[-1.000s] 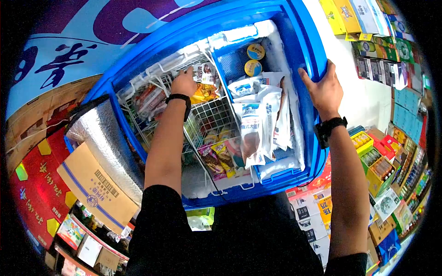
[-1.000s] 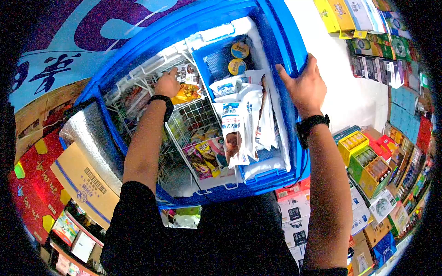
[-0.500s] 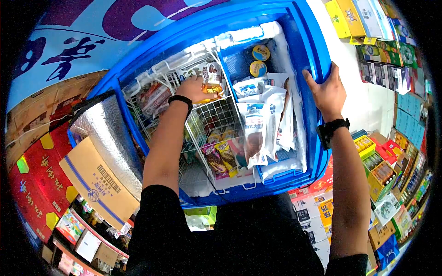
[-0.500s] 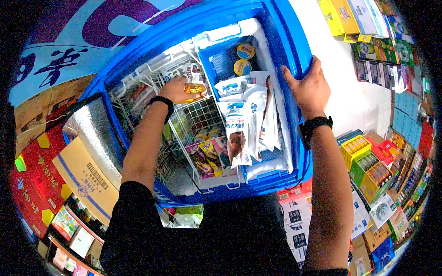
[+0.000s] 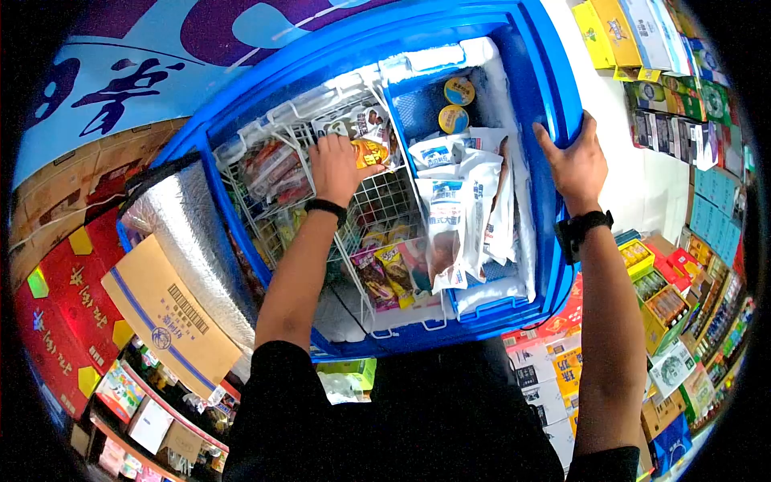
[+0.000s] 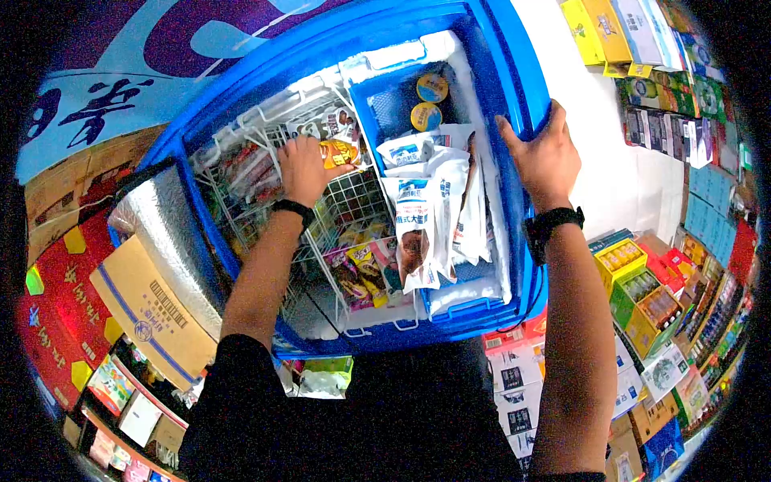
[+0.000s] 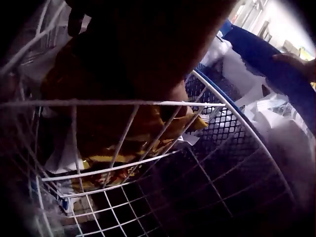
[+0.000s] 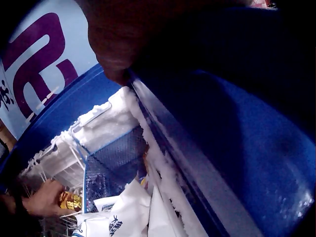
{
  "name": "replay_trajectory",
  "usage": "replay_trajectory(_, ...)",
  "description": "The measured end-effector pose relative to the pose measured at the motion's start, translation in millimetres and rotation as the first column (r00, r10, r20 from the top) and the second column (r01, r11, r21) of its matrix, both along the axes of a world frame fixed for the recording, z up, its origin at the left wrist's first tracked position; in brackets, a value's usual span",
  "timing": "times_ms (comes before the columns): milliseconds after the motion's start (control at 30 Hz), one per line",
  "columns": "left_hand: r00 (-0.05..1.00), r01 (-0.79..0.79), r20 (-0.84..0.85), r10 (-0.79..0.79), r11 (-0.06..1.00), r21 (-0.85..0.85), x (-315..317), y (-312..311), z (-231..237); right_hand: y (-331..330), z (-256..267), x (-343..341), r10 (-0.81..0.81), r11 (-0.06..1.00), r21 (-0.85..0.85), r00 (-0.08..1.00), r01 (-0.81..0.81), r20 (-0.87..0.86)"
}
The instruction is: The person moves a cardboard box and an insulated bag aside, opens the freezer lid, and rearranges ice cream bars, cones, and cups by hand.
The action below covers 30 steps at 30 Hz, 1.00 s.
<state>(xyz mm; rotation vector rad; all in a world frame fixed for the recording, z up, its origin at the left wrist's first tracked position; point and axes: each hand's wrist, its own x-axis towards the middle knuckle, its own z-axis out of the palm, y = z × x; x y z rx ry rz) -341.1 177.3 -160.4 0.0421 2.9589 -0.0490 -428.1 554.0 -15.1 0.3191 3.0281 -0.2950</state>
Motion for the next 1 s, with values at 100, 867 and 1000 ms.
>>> replay_trajectory(100,0.995,-0.089,-0.048,0.09,0.996,0.027,10,9,9,0,-1,0,-0.008,1.0,0.011,1.0,0.008,-0.006)
replay_trajectory(867,0.962,-0.251,0.012,0.272,0.87,0.425,8,29,-34,5,-13,1,0.037,0.998,-0.049,0.995,-0.042,-0.095)
replay_trajectory(1000,0.942,-0.219,0.307,0.137,0.942,0.254,3,22,-42,2,-10,1,0.011,0.999,-0.05,0.998,-0.014,-0.058)
